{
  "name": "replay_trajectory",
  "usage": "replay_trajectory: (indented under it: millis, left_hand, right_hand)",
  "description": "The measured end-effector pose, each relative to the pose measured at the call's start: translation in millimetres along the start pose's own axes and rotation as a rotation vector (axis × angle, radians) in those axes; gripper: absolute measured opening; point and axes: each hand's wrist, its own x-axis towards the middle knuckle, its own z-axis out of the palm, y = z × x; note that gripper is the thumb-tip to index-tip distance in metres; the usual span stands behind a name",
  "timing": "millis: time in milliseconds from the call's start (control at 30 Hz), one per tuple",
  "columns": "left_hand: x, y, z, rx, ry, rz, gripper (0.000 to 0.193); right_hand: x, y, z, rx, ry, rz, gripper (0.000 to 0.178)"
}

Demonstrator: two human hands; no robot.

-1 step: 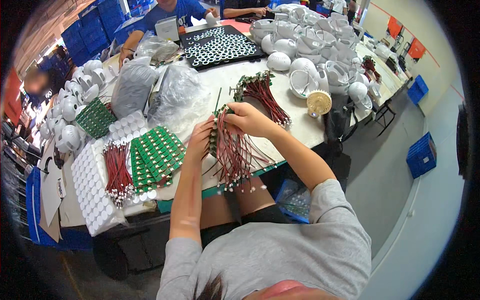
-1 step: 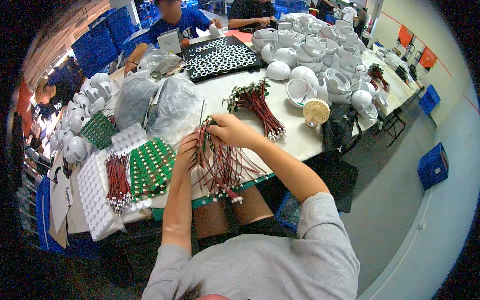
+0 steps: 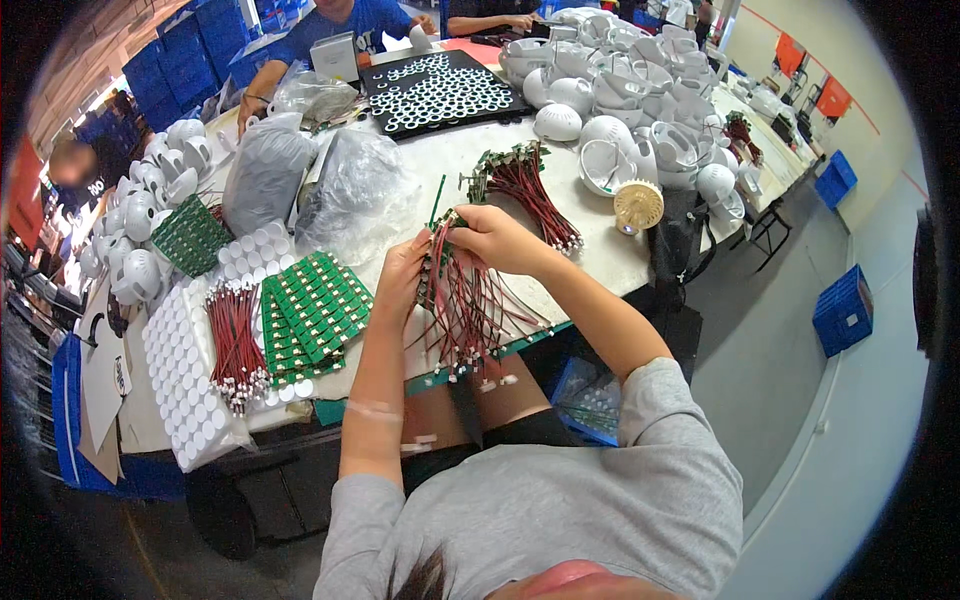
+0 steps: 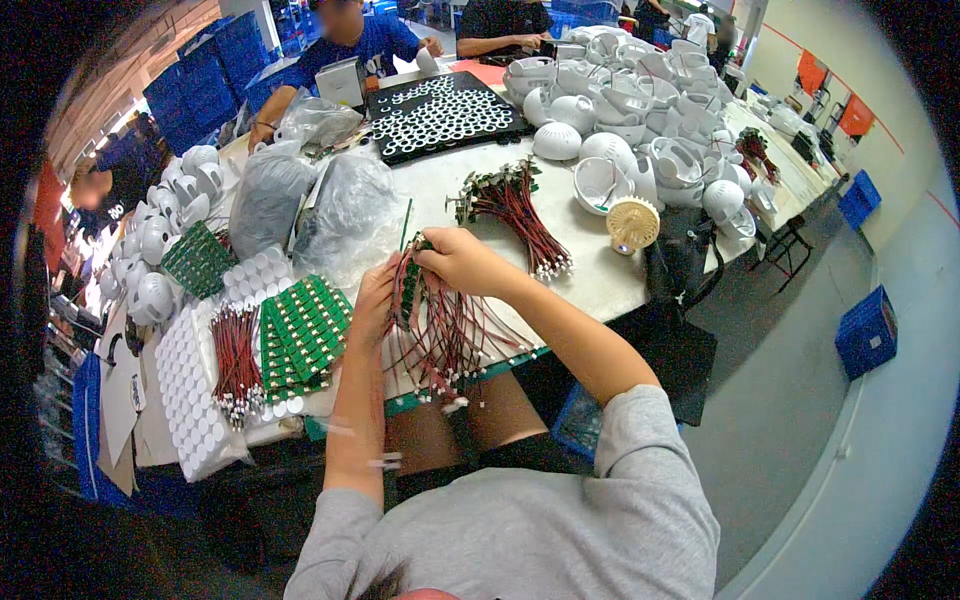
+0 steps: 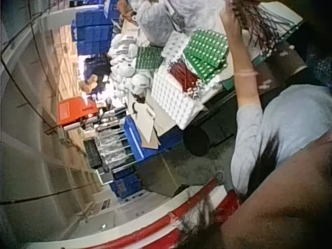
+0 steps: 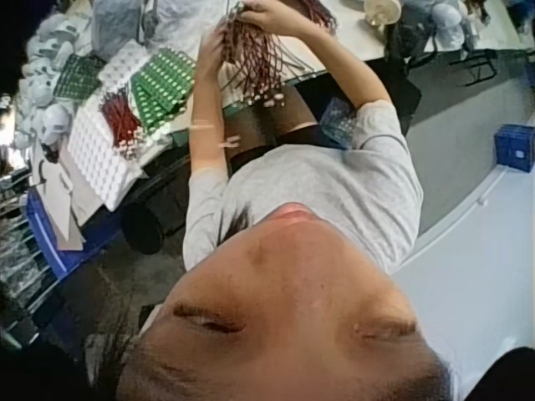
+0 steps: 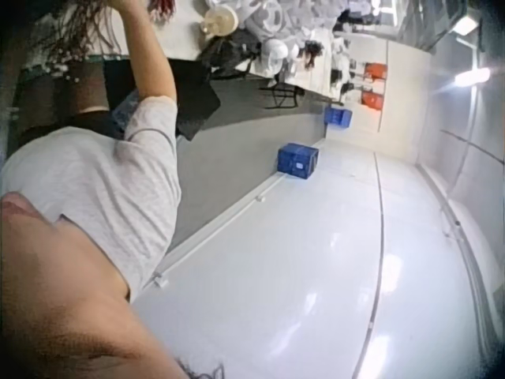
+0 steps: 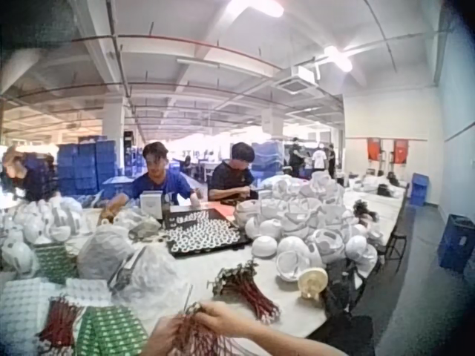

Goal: Assembling LED light components by attaching wired leads to PCB boards and organizing them into bundles.

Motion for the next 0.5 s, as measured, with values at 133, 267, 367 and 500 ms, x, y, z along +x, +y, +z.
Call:
replay_trajectory:
  millis: [133, 267, 367, 500]
  left_hand:
    - [-3, 3, -5, 0.269, -0.066, 0.048, 0.041]
    - [-3, 8, -5, 0.152, -0.044, -0.145, 0.044]
    - [3, 1, -21, -0.063, -0.270, -0.317, 0.044]
    - [4, 0, -17, -0.378, -0.261, -0.411, 0.039]
  right_hand:
    - [1, 3, 3, -0.043, -0.005, 0.067, 0.015]
    - [1, 3, 2, -0.107, -0.054, 0.055, 0.012]
    - [-1, -4, 0, -0.020, -0.101, 0.062, 0.012]
    - [-1, 0, -1, 0.106, -0.153, 0.059, 0.012]
